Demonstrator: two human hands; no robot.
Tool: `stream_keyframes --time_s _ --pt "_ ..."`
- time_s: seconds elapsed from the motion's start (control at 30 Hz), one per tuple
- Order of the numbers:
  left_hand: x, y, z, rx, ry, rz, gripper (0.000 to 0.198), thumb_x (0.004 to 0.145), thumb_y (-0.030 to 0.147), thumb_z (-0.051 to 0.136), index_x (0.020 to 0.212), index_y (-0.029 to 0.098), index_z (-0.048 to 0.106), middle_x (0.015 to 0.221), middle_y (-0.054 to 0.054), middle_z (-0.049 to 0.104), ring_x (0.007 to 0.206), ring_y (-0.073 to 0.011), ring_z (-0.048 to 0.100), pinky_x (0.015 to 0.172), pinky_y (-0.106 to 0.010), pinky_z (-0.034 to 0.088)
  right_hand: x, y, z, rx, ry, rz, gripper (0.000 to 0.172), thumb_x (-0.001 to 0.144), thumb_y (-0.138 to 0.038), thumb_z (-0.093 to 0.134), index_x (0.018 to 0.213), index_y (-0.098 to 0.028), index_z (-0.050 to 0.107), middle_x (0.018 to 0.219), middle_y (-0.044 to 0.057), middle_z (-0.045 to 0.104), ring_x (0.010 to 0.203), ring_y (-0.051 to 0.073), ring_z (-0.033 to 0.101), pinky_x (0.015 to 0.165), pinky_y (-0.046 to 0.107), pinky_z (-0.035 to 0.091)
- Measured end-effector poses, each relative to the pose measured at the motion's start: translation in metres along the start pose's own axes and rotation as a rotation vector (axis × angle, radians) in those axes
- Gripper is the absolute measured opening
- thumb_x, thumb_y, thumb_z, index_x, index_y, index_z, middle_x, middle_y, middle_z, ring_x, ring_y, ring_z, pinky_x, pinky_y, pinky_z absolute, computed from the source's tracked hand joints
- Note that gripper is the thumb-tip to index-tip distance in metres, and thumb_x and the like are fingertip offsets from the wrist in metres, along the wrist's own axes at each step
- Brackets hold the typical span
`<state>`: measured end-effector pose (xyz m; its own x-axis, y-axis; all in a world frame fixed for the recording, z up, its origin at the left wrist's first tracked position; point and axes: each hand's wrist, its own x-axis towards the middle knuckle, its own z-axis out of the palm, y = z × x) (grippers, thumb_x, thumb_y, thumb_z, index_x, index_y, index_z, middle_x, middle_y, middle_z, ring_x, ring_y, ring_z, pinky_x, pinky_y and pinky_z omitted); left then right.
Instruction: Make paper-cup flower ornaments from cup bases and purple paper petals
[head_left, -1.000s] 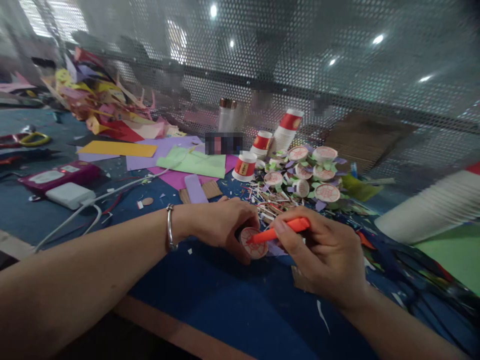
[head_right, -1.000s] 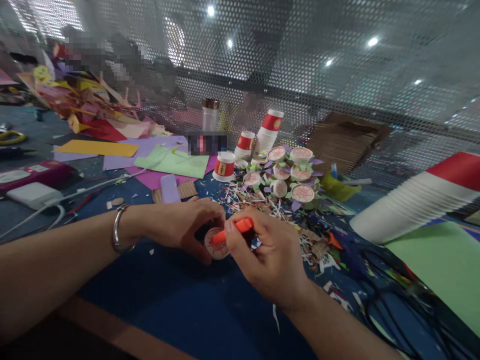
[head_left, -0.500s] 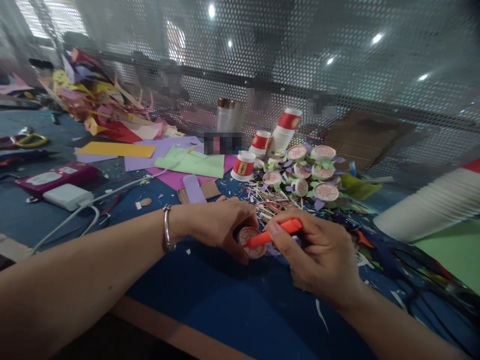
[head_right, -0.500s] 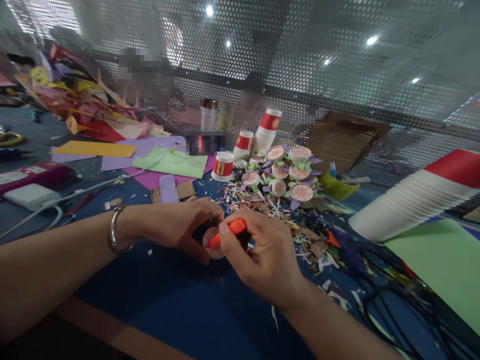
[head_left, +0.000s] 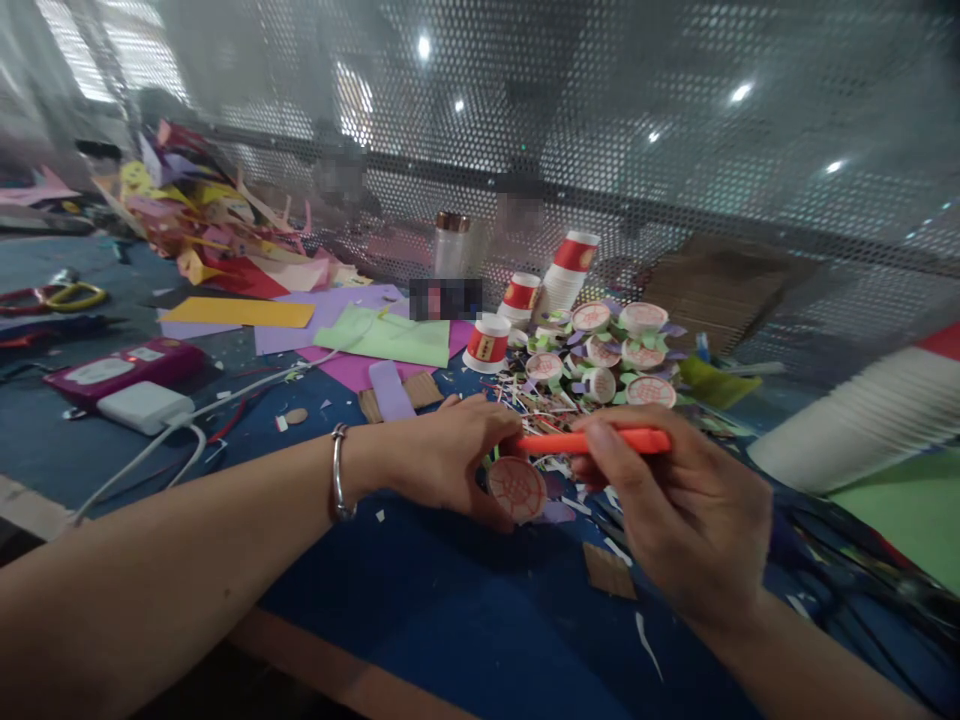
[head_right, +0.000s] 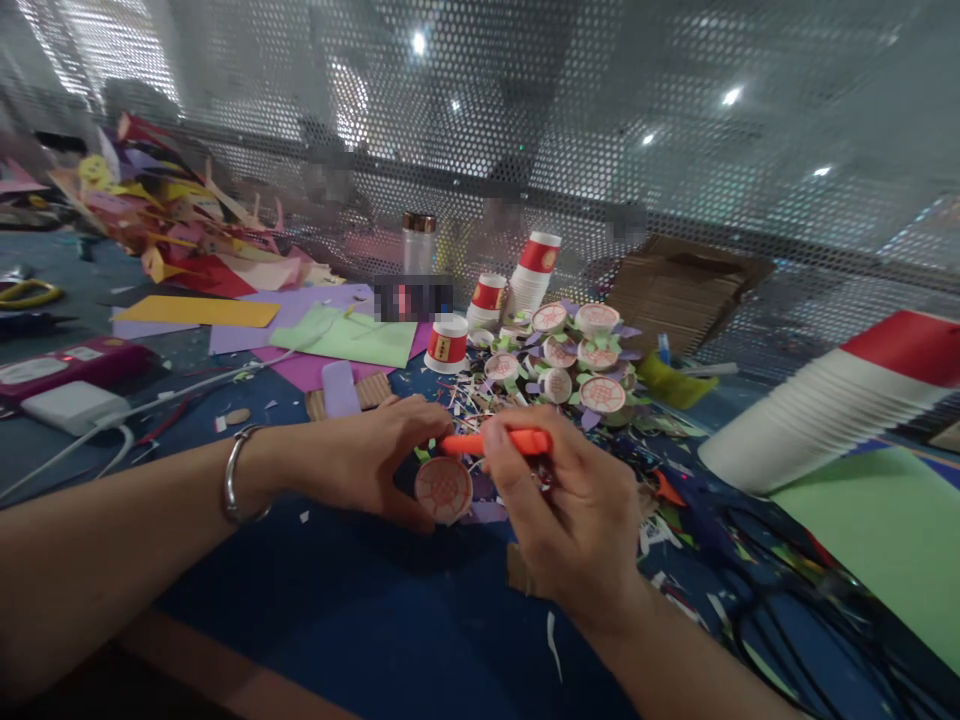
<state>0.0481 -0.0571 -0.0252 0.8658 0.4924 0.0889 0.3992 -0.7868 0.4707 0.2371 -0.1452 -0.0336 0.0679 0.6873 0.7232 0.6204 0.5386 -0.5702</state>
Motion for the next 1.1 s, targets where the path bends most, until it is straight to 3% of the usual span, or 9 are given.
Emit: stream_keyframes --time_s 0.1,0.3,0.4,0.53,0.7,0.8,0.97,1.1 --pt "0.001 0.003 -0.001 -0.025 0.107 -0.051 0.048 0.068 0.042 0.083 0.1 0.017 0.057 0.108 -0.008 0.061 0.101 -0.0262 0.056 0.086 -0.036 0.04 0.003 0.006 0.001 0.053 0.113 0.025 0.012 0.095 -0.027 0.063 0.104 -0.023 0.071 0.079 -0.001 0.073 0.063 0.013 0.069 0.057 0.025 0.056" --pt "0.004 0.0 0.004 -0.181 0.277 -0.171 0.05 0.066 0.041 0.082 0.1 0.019 0.053 0.094 -0.005 0.066 0.079 -0.0202 0.061 0.063 -0.03 0.041 0.006 0.016 0.002 0.046 0.076 -0.012 0.019 0.098 -0.025 0.061 0.115 -0.024 0.068 0.1 0.003 0.075 0.079 0.015 0.073 0.067 0.028 0.06" --pt "0.005 0.001 0.008 -0.271 0.386 -0.149 0.05 0.066 0.037 0.083 0.1 0.019 0.05 0.095 -0.004 0.066 0.08 -0.0187 0.062 0.064 -0.029 0.044 0.007 0.017 0.002 -0.064 0.018 -0.017 0.021 0.098 -0.027 0.059 0.118 -0.025 0.067 0.112 0.004 0.072 0.089 0.017 0.072 0.073 0.03 0.06" --pt "0.005 0.006 0.012 -0.346 0.497 -0.096 0.049 0.07 0.032 0.081 0.1 0.021 0.044 0.095 -0.003 0.065 0.076 -0.0155 0.062 0.064 -0.027 0.046 0.009 0.016 0.002 -0.178 -0.028 -0.011 0.02 0.096 -0.029 0.062 0.115 -0.024 0.067 0.11 0.005 0.071 0.098 0.019 0.07 0.076 0.03 0.058" --pt "0.005 0.008 0.014 -0.385 0.579 -0.061 0.049 0.071 0.032 0.081 0.101 0.022 0.042 0.098 -0.002 0.062 0.073 -0.0128 0.06 0.062 -0.025 0.047 0.008 0.016 0.006 0.022 -0.048 0.092 0.026 0.093 -0.031 0.067 0.118 -0.026 0.063 0.116 0.006 0.065 0.097 0.019 0.07 0.08 0.032 0.061" --pt "0.006 0.008 0.017 -0.41 0.581 -0.045 0.05 0.072 0.033 0.08 0.101 0.022 0.041 0.101 -0.003 0.062 0.08 -0.0148 0.062 0.064 -0.025 0.048 0.006 0.018 0.008 0.135 -0.062 0.148 0.029 0.091 -0.03 0.069 0.119 -0.027 0.063 0.11 0.005 0.064 0.088 0.017 0.07 0.076 0.032 0.062" --pt "0.007 0.006 0.021 -0.554 0.525 -0.03 0.055 0.071 0.032 0.082 0.104 0.022 0.04 0.108 -0.005 0.06 0.08 -0.0141 0.062 0.062 -0.025 0.049 0.006 0.017 0.008 0.157 -0.039 0.108 0.027 0.089 -0.024 0.07 0.116 -0.027 0.064 0.111 0.003 0.062 0.086 0.014 0.069 0.075 0.028 0.062" --pt "0.008 0.008 0.018 -0.832 0.384 -0.034 0.061 0.07 0.031 0.085 0.111 0.021 0.042 0.105 -0.004 0.059 0.081 -0.0137 0.063 0.069 -0.027 0.053 0.007 0.019 0.007 0.142 -0.057 0.102 0.029 0.09 -0.024 0.069 0.118 -0.026 0.063 0.112 0.004 0.065 0.089 0.016 0.07 0.077 0.03 0.062"
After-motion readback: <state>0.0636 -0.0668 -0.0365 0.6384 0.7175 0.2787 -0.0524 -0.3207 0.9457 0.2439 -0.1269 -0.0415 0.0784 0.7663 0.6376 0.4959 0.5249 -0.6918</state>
